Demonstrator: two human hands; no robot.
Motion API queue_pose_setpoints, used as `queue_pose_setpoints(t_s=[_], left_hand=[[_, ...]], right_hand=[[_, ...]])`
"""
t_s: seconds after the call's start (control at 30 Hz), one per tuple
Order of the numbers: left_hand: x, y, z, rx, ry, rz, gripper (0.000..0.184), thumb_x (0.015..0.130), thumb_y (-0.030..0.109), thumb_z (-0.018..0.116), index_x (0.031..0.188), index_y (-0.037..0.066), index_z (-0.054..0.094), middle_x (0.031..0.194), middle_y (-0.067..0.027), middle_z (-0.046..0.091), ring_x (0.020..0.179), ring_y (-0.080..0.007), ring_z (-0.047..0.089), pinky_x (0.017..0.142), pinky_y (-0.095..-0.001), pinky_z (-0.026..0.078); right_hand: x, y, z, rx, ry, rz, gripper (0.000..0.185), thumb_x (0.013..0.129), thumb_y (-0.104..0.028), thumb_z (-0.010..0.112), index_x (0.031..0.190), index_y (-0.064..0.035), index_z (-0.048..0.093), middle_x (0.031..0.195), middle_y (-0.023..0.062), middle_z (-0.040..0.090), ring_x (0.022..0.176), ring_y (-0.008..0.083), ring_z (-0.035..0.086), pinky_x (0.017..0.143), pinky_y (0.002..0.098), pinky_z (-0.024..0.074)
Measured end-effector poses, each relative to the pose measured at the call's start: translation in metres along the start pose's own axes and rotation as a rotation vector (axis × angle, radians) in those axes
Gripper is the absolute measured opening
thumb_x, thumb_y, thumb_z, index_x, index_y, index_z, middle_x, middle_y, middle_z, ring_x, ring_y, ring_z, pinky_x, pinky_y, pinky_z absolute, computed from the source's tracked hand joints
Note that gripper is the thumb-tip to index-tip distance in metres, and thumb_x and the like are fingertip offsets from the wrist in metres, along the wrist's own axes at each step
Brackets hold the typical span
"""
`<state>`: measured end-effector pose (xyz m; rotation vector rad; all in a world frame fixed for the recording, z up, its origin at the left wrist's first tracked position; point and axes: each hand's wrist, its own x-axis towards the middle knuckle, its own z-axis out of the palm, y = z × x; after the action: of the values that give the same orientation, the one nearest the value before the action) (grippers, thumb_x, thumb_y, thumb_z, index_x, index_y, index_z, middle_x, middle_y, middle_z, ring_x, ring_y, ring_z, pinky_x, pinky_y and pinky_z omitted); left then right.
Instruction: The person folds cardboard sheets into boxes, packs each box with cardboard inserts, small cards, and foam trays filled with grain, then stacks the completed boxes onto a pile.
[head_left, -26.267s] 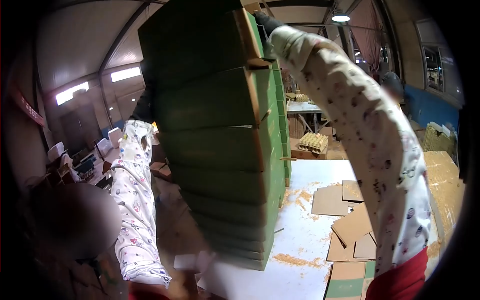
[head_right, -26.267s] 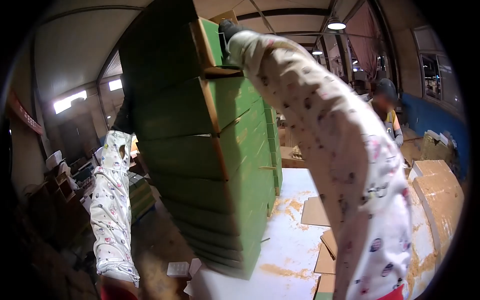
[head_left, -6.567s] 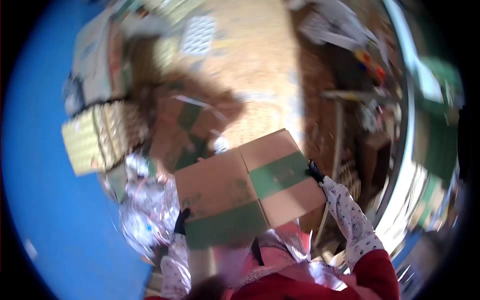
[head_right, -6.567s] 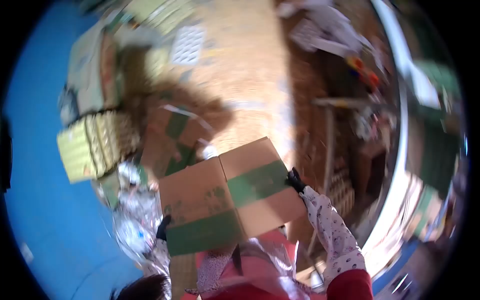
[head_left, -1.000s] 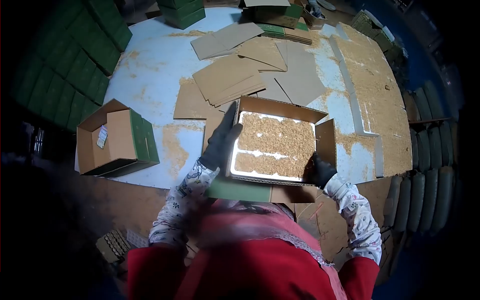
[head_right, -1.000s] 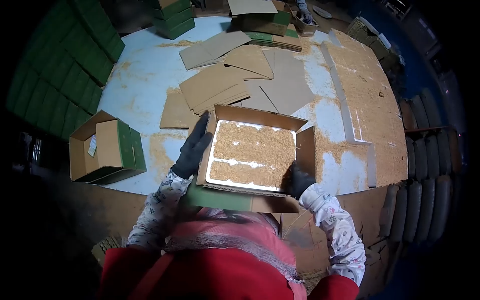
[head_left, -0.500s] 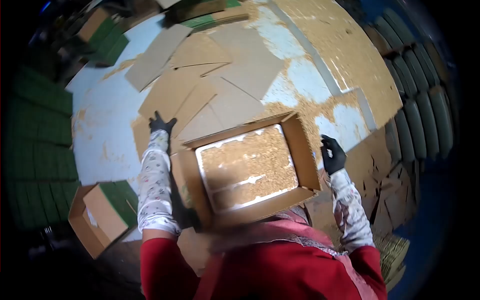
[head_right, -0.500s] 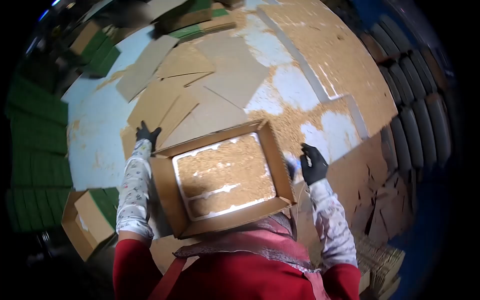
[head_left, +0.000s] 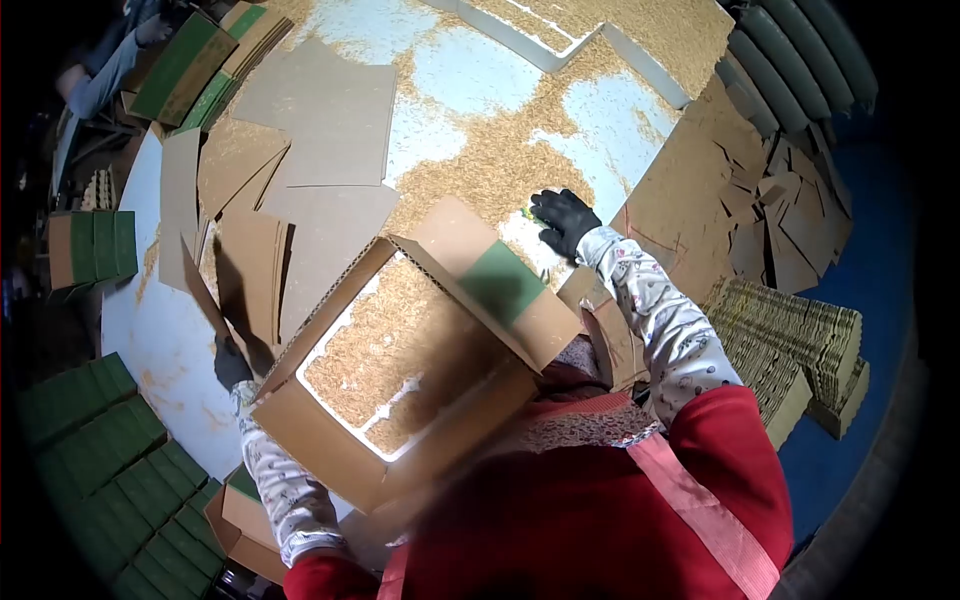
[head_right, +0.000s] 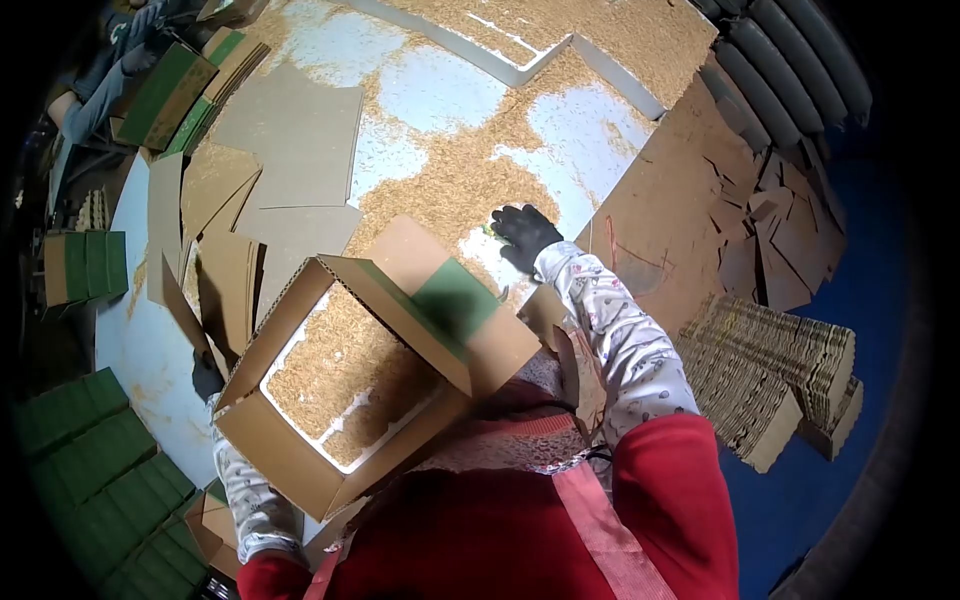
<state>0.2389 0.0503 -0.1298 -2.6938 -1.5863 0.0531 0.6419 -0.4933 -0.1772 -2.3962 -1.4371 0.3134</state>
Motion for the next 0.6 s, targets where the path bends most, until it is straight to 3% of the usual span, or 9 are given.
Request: queue_pose_setpoints(t_s=[0.13,0.2,0.23,0.27,0.33,0.43,0.47,0.53,0.6], left_hand=[[-0.053,0.022,-0.097,-0.286,0.400,0.053,0.034,0.088,0.033,0.047,0.104,0.005,0.057,0.085,-0.0174,0.062,0.075,-0.0324,0.059,0.065,-0.0390,0.045],[-0.079,0.042,-0.145,-0.351,0.467,0.058,0.029,0.088,0.026,0.053,0.102,0.001,0.058,0.084,-0.0156,0.062,0.072,-0.0264,0.059,0.064,-0.0340,0.045],[-0.092,0.054,-0.160,-0.502,0.571,0.134,0.022,0.086,0.015,0.057,0.100,-0.002,0.058,0.082,-0.0133,0.062,0.068,-0.0216,0.057,0.062,-0.0302,0.045],[-0.113,0.079,-0.187,-0.484,0.617,0.219,0.018,0.083,0.007,0.059,0.098,-0.003,0.058,0.081,-0.0113,0.061,0.067,-0.0177,0.055,0.058,-0.0290,0.044],[-0.154,0.119,-0.223,-0.267,0.658,0.301,0.017,0.080,0.005,0.063,0.094,-0.002,0.058,0.079,-0.0113,0.060,0.064,-0.0181,0.054,0.056,-0.0291,0.044],[-0.200,0.155,-0.243,-0.170,0.638,0.686,0.014,0.074,0.003,0.066,0.087,0.002,0.059,0.074,-0.0106,0.058,0.061,-0.0229,0.055,0.054,-0.0313,0.044],[-0.216,0.159,-0.246,-0.173,0.462,0.772,0.024,0.067,0.001,0.067,0.090,0.004,0.059,0.077,-0.0102,0.058,0.068,-0.0286,0.057,0.060,-0.0369,0.046],[-0.233,0.167,-0.246,-0.001,0.289,1.029,0.027,0.070,0.005,0.062,0.096,0.005,0.058,0.089,-0.0086,0.057,0.078,-0.0251,0.057,0.064,-0.0347,0.045],[-0.241,0.176,-0.238,0.098,0.158,1.123,0.028,0.070,0.010,0.059,0.097,0.006,0.057,0.089,-0.0070,0.056,0.080,-0.0212,0.057,0.064,-0.0327,0.045]], right_hand=[[0.012,-0.011,-0.012,-0.004,0.011,0.227,0.054,0.068,-0.027,0.063,0.116,-0.0051,0.051,0.124,0.0127,0.046,0.114,0.0305,0.042,0.097,0.0396,0.0330],[0.015,-0.017,-0.002,-0.214,0.065,0.391,0.055,0.068,-0.027,0.064,0.116,-0.0049,0.048,0.120,0.0129,0.046,0.111,0.0298,0.045,0.090,0.0391,0.0388],[0.017,-0.022,-0.003,-0.191,0.008,0.433,0.050,0.069,-0.027,0.064,0.112,-0.0055,0.050,0.116,0.0134,0.048,0.107,0.0299,0.047,0.087,0.0399,0.0410],[0.019,-0.026,-0.005,-0.170,-0.049,0.473,0.045,0.069,-0.026,0.064,0.108,-0.0062,0.052,0.112,0.0139,0.049,0.104,0.0300,0.050,0.084,0.0407,0.0432],[0.019,-0.023,0.009,-0.089,-0.119,0.520,0.039,0.070,-0.024,0.063,0.103,-0.0065,0.054,0.107,0.0150,0.050,0.099,0.0308,0.053,0.081,0.0414,0.0445],[0.019,-0.016,0.009,0.044,-0.180,0.554,0.030,0.070,-0.023,0.062,0.095,-0.0068,0.058,0.097,0.0170,0.054,0.090,0.0326,0.057,0.077,0.0418,0.0461],[0.019,-0.014,0.008,0.101,-0.176,0.543,0.028,0.069,-0.023,0.062,0.092,-0.0067,0.059,0.093,0.0179,0.056,0.086,0.0335,0.058,0.077,0.0416,0.0466],[0.027,-0.013,-0.008,0.124,-0.306,0.555,0.034,0.064,-0.031,0.065,0.088,-0.0067,0.063,0.093,0.0185,0.060,0.089,0.0335,0.059,0.079,0.0382,0.0464],[0.033,-0.004,-0.009,0.154,-0.402,0.538,0.044,0.062,-0.033,0.066,0.097,-0.0076,0.060,0.098,0.0187,0.060,0.093,0.0339,0.058,0.082,0.0380,0.0456]])
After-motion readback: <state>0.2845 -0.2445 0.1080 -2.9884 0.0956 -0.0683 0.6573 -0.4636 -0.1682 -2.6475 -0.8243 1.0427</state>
